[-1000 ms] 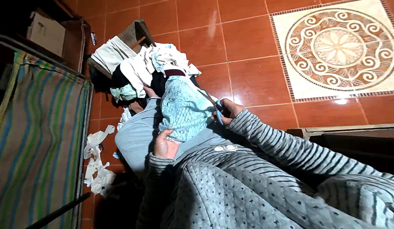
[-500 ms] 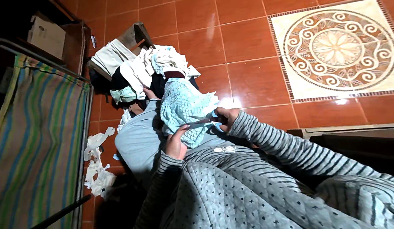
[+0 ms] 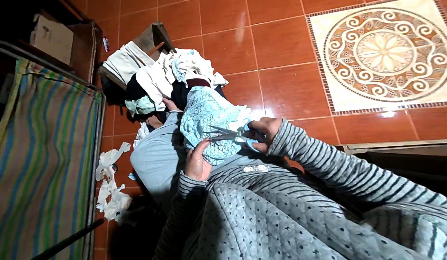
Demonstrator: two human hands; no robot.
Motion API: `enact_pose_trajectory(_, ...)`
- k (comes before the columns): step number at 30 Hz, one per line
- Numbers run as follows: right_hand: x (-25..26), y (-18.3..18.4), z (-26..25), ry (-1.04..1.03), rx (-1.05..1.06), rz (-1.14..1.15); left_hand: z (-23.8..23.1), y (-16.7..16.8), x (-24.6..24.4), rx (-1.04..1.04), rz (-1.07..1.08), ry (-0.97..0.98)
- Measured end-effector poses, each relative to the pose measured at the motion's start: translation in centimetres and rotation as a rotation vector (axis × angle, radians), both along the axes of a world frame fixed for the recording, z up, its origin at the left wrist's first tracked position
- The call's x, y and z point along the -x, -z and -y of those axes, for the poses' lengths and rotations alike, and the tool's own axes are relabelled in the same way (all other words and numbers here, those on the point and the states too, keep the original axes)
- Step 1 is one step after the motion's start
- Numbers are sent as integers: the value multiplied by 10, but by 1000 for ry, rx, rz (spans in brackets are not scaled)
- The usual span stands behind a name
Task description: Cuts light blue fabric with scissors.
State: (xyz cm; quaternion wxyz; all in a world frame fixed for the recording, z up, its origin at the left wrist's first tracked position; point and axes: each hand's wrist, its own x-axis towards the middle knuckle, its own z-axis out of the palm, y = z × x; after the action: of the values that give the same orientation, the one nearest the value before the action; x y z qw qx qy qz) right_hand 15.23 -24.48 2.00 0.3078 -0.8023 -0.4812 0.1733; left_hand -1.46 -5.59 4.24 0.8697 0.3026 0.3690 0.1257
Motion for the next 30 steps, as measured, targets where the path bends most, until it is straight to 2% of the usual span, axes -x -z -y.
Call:
enact_pose_trajectory(2,3,12,2,-3,-87,138,1,-1,1,-5,-1,7)
enact_pose_trajectory(5,6,16,2,15,-137,197,2,-1,2,-19,-2,7)
enact_pose_trajectory(8,8,10,1,14,-100,200,4,-3,2,-26,-8,7)
enact_pose_trajectory(12,6,-1,0,-22,56,135,3,-2,3,26,11,26)
enact_pose_trajectory(18,6,6,0,-30,27,183,2,-5,4,115,25,63)
enact_pose_trajectory(23,5,5,-1,-44,64,132,3,-8,3,134,28,71)
enact_pose_trajectory(27,6,12,-2,-39,5,177,3,-8,3,141,27,67)
enact_pose_trajectory(30,6,9,-2,-41,70,123,3,-8,3,145,23,70)
